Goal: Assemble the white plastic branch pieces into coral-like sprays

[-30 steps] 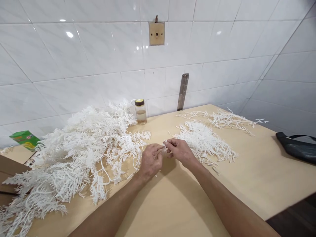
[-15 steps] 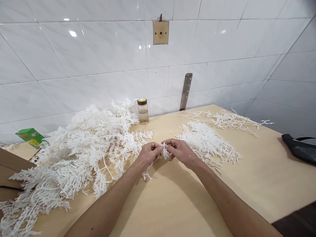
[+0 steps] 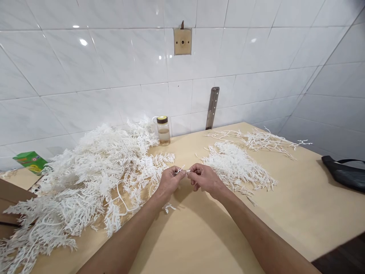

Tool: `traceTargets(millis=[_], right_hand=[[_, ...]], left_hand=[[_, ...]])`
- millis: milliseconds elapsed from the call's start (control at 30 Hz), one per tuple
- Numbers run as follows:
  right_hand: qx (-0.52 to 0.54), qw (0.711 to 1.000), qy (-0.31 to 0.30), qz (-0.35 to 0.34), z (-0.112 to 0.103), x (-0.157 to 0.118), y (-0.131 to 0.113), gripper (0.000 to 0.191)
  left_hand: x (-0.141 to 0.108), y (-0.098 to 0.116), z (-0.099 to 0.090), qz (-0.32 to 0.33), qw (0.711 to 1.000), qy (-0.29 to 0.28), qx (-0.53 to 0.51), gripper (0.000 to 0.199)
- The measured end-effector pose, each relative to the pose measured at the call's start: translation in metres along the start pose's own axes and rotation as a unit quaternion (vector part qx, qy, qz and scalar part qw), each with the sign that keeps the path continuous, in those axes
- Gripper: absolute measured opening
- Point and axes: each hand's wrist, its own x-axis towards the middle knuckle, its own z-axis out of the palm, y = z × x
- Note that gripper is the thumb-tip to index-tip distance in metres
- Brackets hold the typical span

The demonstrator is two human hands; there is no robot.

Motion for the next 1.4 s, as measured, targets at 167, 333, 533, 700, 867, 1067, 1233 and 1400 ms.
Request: traceTargets(millis=[167,333,533,700,867,1067,1233,1400], right_hand=[[0.051,0.996,-0.034,-0.069,-0.010,-0.001,-0.003,0.030],[0.024,0.994,-0.059,-0.094,-0.013,0.000,-0.003,0.027],[0.009,0.995,-0.040,-0.095,-0.011,0.002,0.000,0.026],[-0.013,0.994,-0.001,-0.110,-0.002,0.000,-0.004,0.021],[-0.031,0.995,-0.002,-0.090,-0.001,-0.001,-0.006,0.017],[-0.077,0.995,0.003,-0.062,-0.006,0.000,-0.001,0.016],[-0.136,0.987,-0.003,-0.084,-0.009,-0.002,-0.004,0.015],[-0.232,0.959,0.038,-0.157,-0.004,-0.005,-0.007,0.015]], left_hand=[[0.001,0.000,-0.004,-0.019,0.999,-0.029,-0.038,0.038],[0.001,0.002,-0.005,-0.043,0.996,-0.061,-0.040,0.040],[0.000,0.002,-0.002,-0.020,0.999,-0.047,-0.011,0.044],[0.006,-0.007,-0.001,0.064,0.993,0.059,0.074,0.033],[0.009,-0.012,-0.002,0.080,0.983,0.050,0.157,0.028],[0.006,-0.010,-0.001,0.067,0.985,0.036,0.152,0.037],[0.005,-0.006,-0.004,0.013,0.996,-0.027,0.082,0.038],[0.006,-0.008,-0.004,0.023,0.995,-0.052,0.081,0.036]])
